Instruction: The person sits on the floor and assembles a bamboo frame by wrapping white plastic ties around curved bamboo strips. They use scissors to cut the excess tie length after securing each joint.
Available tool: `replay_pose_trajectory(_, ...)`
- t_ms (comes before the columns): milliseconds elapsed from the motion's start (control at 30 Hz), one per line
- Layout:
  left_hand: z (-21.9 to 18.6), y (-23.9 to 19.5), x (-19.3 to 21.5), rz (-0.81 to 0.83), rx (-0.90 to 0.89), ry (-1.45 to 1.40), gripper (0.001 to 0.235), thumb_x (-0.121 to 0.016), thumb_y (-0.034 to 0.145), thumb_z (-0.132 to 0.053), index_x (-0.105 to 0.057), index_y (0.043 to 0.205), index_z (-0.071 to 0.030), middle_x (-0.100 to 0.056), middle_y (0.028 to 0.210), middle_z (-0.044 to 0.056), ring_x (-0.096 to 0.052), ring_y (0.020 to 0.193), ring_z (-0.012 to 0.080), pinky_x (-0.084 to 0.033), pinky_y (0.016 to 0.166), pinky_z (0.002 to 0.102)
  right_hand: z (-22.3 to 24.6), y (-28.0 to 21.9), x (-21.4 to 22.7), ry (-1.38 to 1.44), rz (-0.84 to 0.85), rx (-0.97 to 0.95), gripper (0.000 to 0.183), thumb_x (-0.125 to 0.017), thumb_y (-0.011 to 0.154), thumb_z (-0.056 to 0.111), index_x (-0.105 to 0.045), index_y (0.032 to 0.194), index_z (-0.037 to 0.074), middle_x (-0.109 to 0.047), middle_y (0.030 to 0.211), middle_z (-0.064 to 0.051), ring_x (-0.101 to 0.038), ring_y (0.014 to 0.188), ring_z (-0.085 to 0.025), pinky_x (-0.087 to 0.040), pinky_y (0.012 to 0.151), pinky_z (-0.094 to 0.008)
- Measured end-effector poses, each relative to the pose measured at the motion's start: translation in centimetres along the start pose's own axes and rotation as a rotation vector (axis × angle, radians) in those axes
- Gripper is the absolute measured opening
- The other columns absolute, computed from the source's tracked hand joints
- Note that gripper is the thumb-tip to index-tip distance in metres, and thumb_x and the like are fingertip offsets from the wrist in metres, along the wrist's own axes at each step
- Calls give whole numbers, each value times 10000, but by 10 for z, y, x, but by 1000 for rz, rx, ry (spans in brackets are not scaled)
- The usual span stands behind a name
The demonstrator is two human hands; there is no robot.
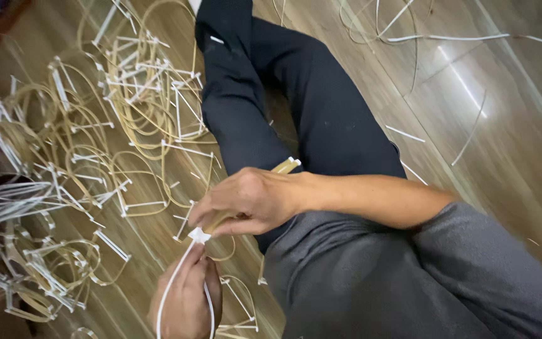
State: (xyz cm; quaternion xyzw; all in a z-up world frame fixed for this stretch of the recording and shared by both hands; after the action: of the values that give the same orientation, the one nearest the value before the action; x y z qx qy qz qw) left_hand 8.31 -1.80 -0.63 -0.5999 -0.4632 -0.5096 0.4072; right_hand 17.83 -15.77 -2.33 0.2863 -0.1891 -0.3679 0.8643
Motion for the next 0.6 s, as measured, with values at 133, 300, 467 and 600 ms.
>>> replay_pose_trajectory(133,4,-9,-3,-60,-87,27,222,-760,730,-74,-715,946,-47,-751,1090,147,-729,970,356,-580,839,426,0,-1,0,21,-11,-26,407,-772,944,96,-605,1312,50,-722,1179,-80,-760,1053,-226,-621,898,-319)
replay_pose_trajectory(300,-25,-5,28,-282,-261,37,225,-723,818,-33,-660,1026,25,-713,1110,194,-737,969,359,-602,820,406,9,5,-2,-76,-2,49,363,-765,953,102,-622,1285,63,-722,1122,-78,-744,1013,-244,-611,896,-337)
replay_pose_trajectory(467,-32,3,30,-181,-262,225,284,-709,696,32,-710,979,61,-758,1084,204,-732,810,326,-583,676,389,14,6,-15,-95,21,26,340,-746,948,111,-632,1267,78,-720,1082,-64,-728,971,-251,-597,845,-343)
replay_pose_trajectory(600,-39,4,36,-192,-341,220,269,-702,694,30,-699,961,51,-742,1077,214,-746,900,335,-597,737,388,12,4,-15,-77,18,26,337,-749,961,111,-624,1273,84,-719,1091,-51,-737,987,-234,-605,842,-334)
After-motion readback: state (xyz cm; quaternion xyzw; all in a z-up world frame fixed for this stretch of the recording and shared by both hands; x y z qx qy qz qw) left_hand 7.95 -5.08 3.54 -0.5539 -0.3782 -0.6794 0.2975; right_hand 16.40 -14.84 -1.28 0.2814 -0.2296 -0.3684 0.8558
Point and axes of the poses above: each hand's wrist, its own y-axis towards the middle knuckle, its own x-axis out of the back of the hand, z = x × y, the point moved 9 cm from there along y, towards the middle knuckle
